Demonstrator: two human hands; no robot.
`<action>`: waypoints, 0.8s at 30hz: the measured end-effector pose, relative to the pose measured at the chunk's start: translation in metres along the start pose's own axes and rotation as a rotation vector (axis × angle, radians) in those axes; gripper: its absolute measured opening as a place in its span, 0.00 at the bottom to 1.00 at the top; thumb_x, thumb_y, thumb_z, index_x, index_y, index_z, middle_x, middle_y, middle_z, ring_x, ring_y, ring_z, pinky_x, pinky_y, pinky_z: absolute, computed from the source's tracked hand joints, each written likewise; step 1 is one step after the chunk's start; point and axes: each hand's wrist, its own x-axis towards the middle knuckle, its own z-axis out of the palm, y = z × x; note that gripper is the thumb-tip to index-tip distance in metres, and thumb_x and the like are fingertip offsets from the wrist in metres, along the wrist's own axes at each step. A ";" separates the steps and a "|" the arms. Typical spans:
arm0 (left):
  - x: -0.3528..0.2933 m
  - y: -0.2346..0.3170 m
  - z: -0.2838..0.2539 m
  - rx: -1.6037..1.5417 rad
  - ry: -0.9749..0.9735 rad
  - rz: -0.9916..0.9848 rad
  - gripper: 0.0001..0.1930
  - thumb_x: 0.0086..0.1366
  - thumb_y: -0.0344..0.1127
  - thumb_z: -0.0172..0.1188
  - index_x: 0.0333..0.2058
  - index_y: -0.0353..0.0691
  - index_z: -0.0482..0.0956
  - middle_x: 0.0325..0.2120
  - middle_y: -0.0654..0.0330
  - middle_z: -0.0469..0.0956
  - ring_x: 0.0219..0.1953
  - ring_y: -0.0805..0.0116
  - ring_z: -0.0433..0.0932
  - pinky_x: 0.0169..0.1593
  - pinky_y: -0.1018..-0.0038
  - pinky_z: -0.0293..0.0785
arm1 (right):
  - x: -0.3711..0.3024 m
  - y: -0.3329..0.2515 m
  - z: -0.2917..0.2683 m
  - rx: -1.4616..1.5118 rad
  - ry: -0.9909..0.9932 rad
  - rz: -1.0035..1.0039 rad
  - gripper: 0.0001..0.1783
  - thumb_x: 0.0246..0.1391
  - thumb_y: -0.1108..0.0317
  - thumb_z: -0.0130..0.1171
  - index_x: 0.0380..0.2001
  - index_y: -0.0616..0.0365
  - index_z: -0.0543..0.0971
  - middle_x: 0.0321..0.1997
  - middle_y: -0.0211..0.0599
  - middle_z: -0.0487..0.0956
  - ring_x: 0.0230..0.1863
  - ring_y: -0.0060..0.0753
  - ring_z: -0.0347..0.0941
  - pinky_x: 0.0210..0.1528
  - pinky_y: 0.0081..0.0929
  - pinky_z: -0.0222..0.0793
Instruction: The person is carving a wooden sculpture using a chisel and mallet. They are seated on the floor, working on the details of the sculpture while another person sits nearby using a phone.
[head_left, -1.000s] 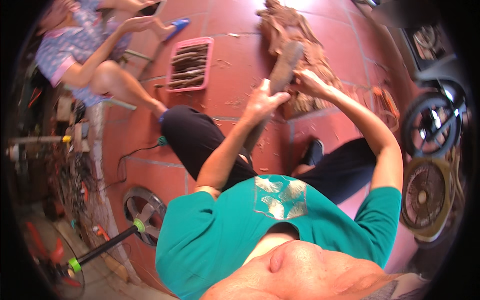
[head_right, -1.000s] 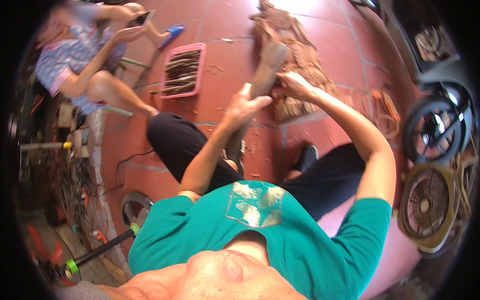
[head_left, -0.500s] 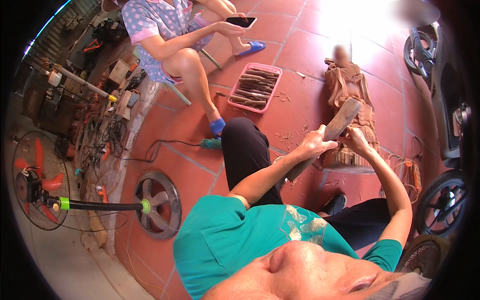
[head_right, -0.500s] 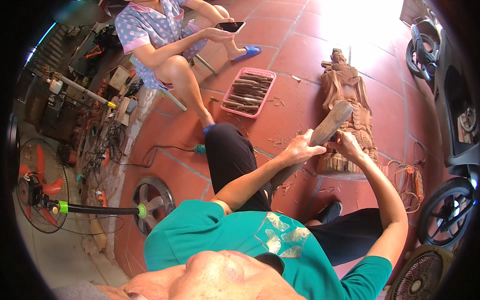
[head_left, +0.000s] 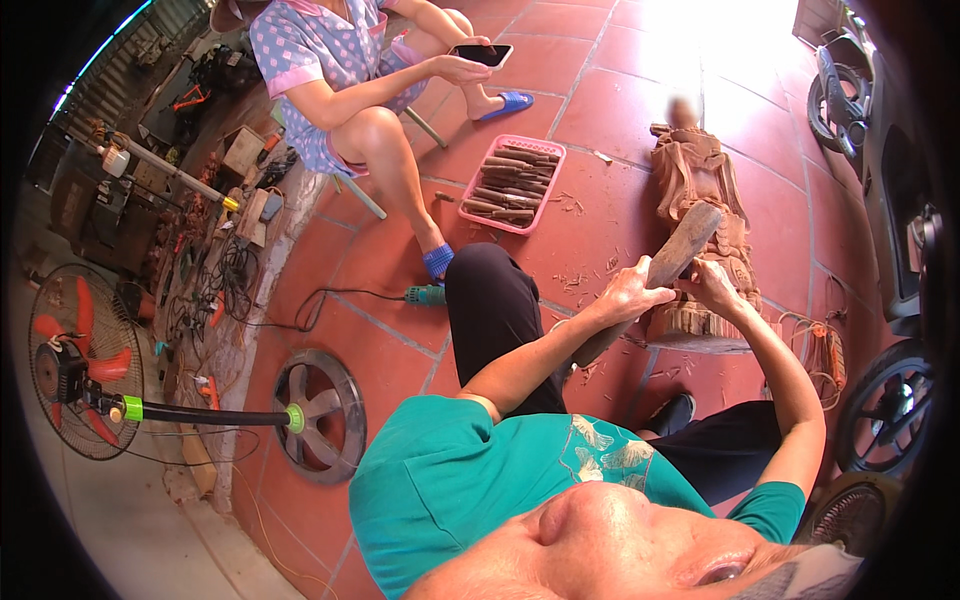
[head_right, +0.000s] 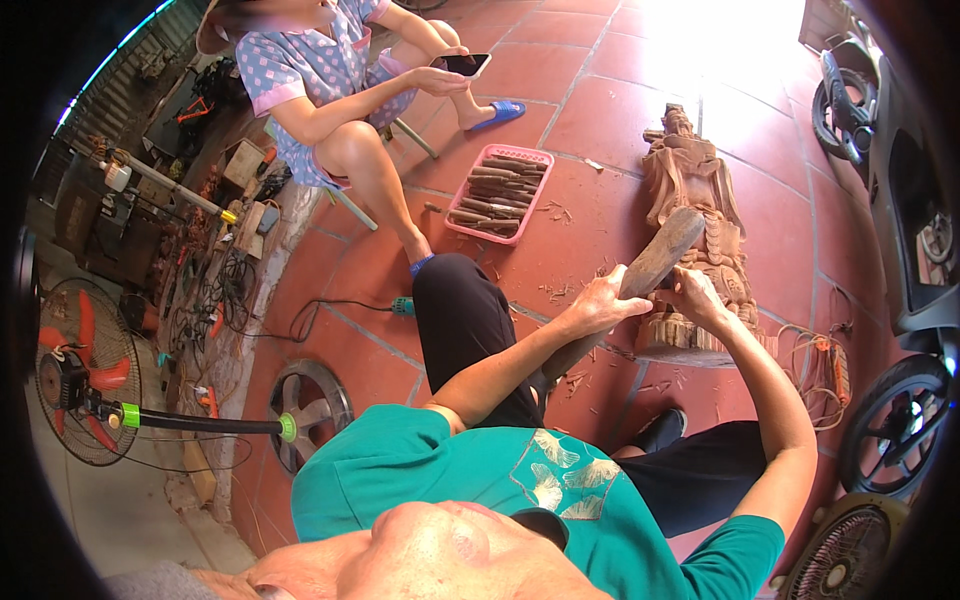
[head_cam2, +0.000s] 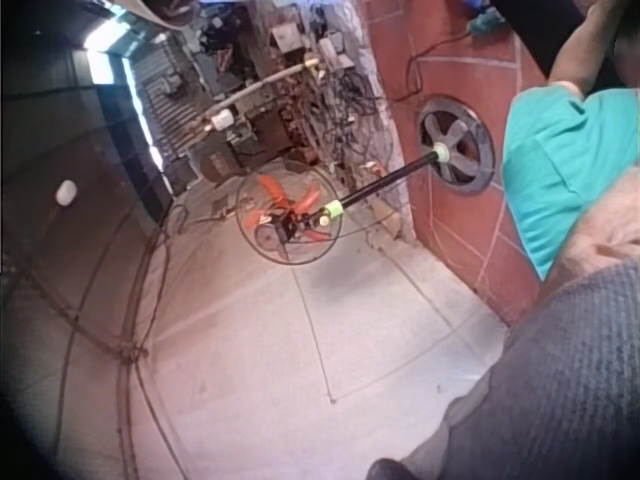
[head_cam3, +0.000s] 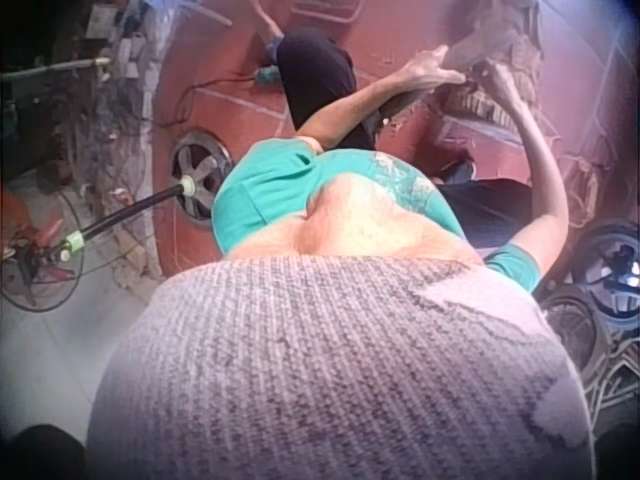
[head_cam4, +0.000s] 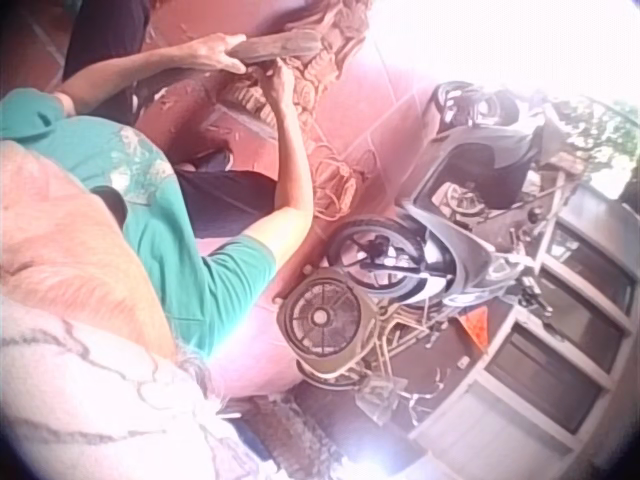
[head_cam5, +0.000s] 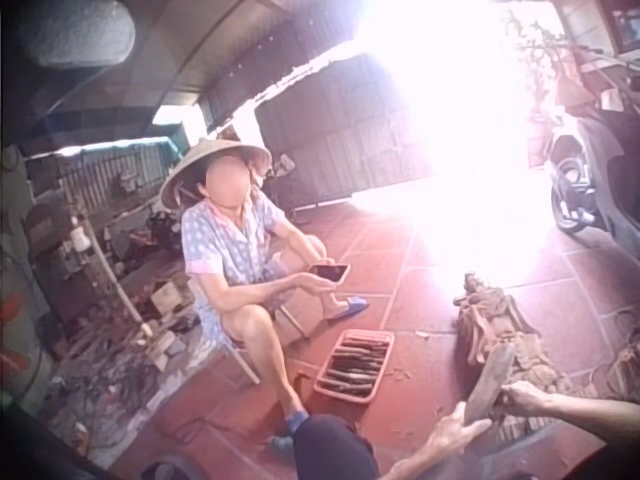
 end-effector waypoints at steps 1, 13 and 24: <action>0.000 0.000 0.000 0.000 0.001 0.001 0.37 0.58 0.55 0.69 0.55 0.31 0.69 0.34 0.43 0.82 0.33 0.56 0.84 0.38 0.63 0.80 | 0.000 -0.002 -0.001 0.002 -0.004 -0.002 0.19 0.51 0.65 0.68 0.46 0.59 0.80 0.32 0.50 0.84 0.34 0.48 0.82 0.39 0.42 0.75; 0.002 -0.002 0.001 0.038 0.005 0.001 0.38 0.58 0.55 0.69 0.55 0.29 0.69 0.36 0.39 0.82 0.36 0.53 0.84 0.41 0.61 0.79 | -0.003 -0.012 -0.007 0.007 -0.018 0.041 0.19 0.51 0.66 0.67 0.46 0.60 0.80 0.33 0.49 0.84 0.34 0.48 0.82 0.39 0.42 0.75; 0.001 -0.005 0.002 0.020 0.033 0.029 0.36 0.57 0.53 0.69 0.52 0.29 0.68 0.36 0.36 0.82 0.38 0.48 0.84 0.43 0.58 0.79 | -0.001 0.000 0.001 -0.014 0.028 -0.020 0.20 0.50 0.65 0.69 0.46 0.59 0.80 0.33 0.49 0.83 0.34 0.49 0.81 0.39 0.42 0.74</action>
